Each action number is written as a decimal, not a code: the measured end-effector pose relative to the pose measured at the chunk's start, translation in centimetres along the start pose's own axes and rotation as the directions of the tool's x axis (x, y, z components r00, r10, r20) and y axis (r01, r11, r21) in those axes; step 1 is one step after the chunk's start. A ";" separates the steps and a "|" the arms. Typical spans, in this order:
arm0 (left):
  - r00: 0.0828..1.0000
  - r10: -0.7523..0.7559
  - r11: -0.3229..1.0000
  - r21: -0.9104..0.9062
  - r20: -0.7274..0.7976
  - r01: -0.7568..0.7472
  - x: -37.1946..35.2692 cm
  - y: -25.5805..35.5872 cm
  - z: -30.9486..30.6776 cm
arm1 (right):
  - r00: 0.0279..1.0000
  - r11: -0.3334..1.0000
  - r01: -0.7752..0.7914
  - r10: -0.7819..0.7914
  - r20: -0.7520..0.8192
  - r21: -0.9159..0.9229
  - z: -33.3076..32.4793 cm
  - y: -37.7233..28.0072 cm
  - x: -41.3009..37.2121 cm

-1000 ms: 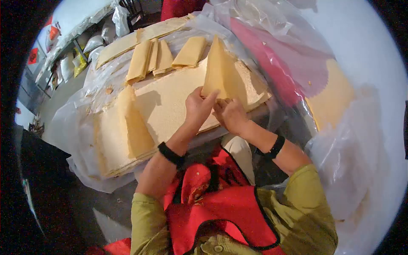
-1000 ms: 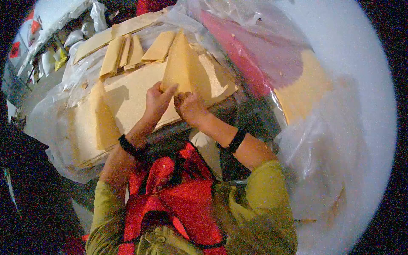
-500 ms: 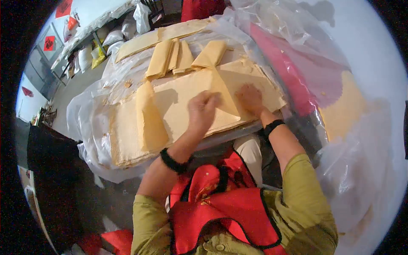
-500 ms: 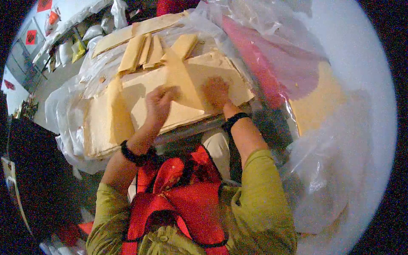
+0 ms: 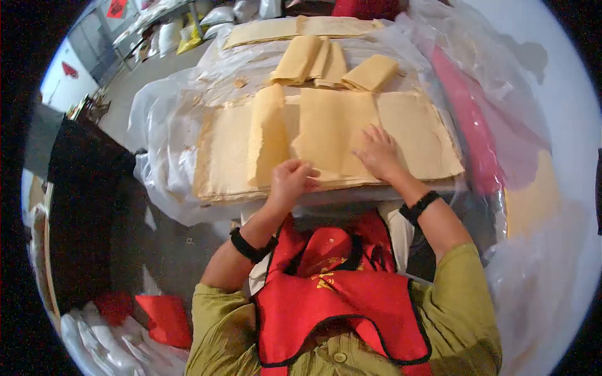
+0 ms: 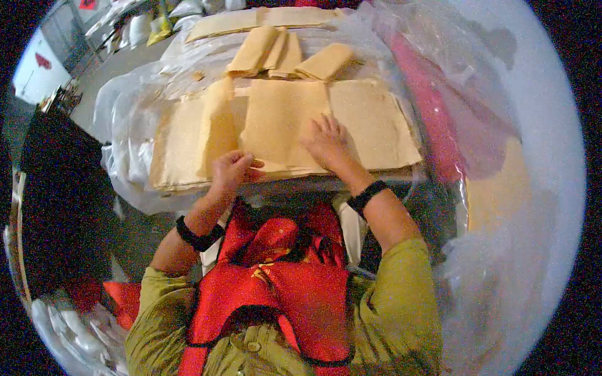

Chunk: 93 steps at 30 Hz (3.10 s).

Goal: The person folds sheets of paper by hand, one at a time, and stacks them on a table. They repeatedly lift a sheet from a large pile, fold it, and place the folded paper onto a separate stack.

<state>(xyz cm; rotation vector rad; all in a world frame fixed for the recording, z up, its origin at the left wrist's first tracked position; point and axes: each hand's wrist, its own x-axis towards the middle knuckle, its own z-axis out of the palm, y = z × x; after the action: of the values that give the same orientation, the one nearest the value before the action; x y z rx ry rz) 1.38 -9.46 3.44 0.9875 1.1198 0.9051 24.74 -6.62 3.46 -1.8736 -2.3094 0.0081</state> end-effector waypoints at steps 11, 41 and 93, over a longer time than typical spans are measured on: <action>0.619 0.784 0.320 0.885 -0.047 -0.339 0.0 -1.8 -9.9 | 0.997 1.000 0.010 -0.010 -0.078 -0.003 3.4 1.5 0.4; 0.745 0.498 -0.014 0.863 0.444 -0.506 4.5 -2.6 6.6 | 0.974 0.975 0.220 -0.219 -0.052 0.020 3.0 0.2 6.3; 0.751 0.473 0.054 0.835 0.461 -0.547 12.4 -2.0 11.9 | 0.952 0.992 0.116 -0.095 -0.291 0.056 -0.1 6.4 0.4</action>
<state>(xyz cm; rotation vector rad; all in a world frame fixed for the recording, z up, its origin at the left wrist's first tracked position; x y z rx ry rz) 15.63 -0.44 -0.32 2.6213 1.2482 0.6262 30.90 -4.89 2.95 -1.5946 -2.1735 -0.1807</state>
